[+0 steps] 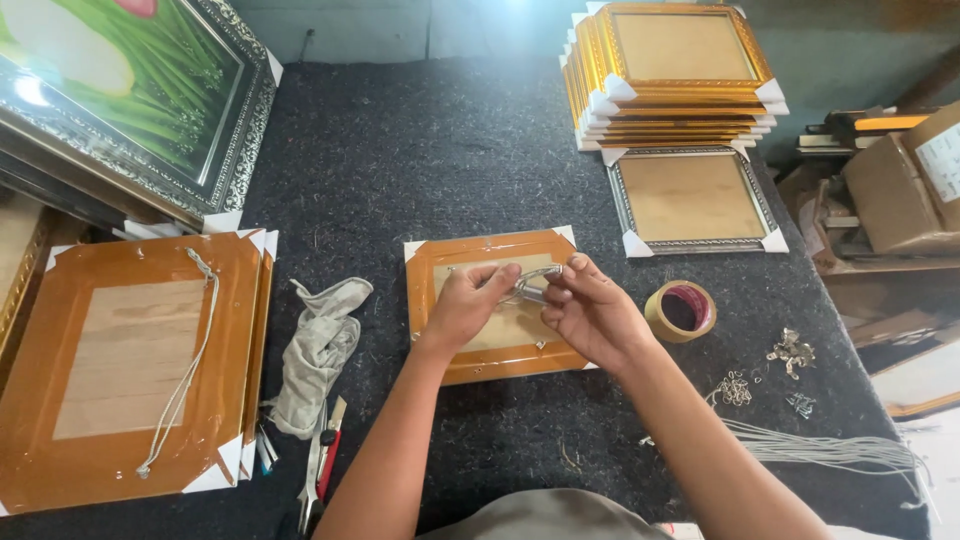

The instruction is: Attaching metal hangers and wire to the back of picture frames using a screwdriver

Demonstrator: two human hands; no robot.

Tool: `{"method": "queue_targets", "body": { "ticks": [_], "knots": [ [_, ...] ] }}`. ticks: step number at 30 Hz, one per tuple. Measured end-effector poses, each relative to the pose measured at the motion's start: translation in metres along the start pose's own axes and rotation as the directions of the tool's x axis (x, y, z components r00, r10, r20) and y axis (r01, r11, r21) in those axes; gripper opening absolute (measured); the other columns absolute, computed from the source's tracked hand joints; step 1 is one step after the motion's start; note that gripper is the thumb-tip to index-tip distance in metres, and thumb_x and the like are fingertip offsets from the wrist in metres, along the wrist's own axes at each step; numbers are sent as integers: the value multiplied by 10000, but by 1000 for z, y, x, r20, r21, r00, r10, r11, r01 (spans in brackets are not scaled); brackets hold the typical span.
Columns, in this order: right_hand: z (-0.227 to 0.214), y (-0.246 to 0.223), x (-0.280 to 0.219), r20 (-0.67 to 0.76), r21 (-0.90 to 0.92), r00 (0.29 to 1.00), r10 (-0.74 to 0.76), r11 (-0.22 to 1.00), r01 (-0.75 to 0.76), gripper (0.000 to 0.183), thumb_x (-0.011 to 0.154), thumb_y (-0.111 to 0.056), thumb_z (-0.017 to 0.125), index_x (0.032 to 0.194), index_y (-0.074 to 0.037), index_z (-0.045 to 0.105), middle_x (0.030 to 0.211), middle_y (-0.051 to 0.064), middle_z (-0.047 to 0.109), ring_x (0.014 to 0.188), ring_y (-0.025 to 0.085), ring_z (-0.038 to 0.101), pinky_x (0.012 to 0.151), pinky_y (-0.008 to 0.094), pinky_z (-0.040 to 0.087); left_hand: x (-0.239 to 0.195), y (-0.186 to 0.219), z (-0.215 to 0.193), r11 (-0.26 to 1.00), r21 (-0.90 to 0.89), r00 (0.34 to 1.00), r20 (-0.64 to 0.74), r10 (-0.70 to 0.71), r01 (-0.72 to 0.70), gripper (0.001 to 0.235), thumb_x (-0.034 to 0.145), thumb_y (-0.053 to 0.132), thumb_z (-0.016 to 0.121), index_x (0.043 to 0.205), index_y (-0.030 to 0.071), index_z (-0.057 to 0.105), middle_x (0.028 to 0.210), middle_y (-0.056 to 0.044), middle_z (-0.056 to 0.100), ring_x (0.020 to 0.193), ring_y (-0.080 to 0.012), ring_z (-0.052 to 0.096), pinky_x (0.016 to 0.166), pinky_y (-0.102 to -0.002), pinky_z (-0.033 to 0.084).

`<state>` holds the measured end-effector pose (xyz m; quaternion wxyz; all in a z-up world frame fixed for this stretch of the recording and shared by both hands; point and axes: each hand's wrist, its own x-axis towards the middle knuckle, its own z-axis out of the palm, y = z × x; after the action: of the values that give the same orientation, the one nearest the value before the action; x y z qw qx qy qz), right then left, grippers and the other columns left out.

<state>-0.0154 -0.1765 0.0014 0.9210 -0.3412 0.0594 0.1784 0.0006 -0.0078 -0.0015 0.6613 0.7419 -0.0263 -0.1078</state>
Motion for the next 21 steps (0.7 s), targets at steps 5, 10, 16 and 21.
{"method": "queue_targets", "body": {
  "ticks": [5,10,16,21],
  "knots": [
    [-4,12,0,22,145,1000,-14,989,11,154,861,-68,479,789,-195,430,780,-52,433,643,52,392,570,202,305,5,-3,4,998,43,994,-88,58,-54,376,816,352,596,513,136,545,438,29,450,514,-63,412,512,-210,382],
    [-4,7,-1,14,158,999,-43,987,40,173,870,-74,466,759,-203,439,797,-55,435,647,52,393,563,200,295,3,5,1,989,122,980,-171,98,-77,392,799,375,604,493,148,513,434,15,417,500,-76,395,514,-223,383],
    [-5,-3,-5,-220,-525,945,-243,846,96,141,823,-56,543,962,-76,559,771,1,475,686,58,416,620,199,399,-18,34,-3,994,77,995,-55,78,-73,220,805,319,584,691,150,668,648,3,626,679,-64,515,673,-245,455],
    [-1,0,-8,-285,-558,936,-205,830,12,226,747,-51,632,972,-29,624,709,32,507,658,78,467,612,237,460,-24,38,-1,988,103,994,19,111,-112,203,643,215,734,815,116,693,775,-100,640,802,-181,588,778,-320,461]
  ]
}}
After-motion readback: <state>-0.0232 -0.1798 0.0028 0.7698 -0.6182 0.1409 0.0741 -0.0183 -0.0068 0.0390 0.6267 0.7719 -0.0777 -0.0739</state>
